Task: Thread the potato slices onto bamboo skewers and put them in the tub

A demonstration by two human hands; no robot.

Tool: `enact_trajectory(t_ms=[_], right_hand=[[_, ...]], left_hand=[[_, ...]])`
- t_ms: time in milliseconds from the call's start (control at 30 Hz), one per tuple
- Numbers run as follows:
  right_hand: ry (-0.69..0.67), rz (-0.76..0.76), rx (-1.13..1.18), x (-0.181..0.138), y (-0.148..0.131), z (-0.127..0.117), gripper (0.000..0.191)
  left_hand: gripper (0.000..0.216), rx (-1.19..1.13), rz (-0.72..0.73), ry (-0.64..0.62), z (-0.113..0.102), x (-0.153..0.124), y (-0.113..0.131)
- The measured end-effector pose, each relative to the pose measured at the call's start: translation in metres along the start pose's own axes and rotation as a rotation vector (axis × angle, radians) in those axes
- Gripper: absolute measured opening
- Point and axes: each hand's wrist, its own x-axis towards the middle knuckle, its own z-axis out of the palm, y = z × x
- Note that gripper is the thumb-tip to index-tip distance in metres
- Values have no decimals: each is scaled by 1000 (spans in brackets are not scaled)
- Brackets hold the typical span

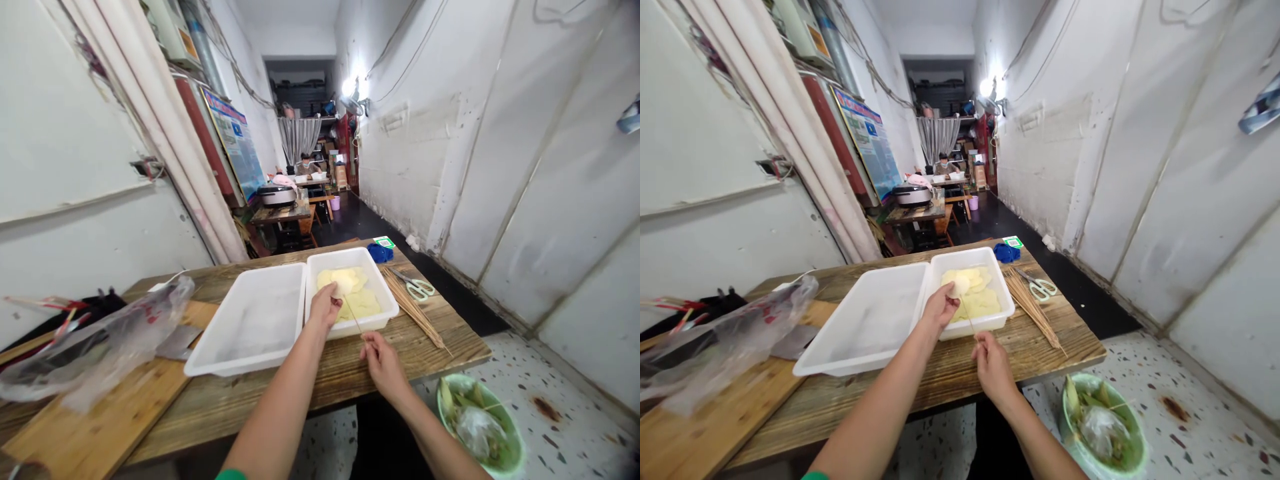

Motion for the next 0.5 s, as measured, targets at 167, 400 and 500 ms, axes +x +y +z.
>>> enact_trajectory(t_ms=[167,400,500], right_hand=[[10,45,89,1,4,4,36],[4,104,228,3,7,6,33],[-39,178,292,17,-4,5,32]], left_hand=[[8,-2,-9,6,1,0,0],[19,40,27,-27,0,-3,-1],[27,90,48,-81,0,-5,-1]])
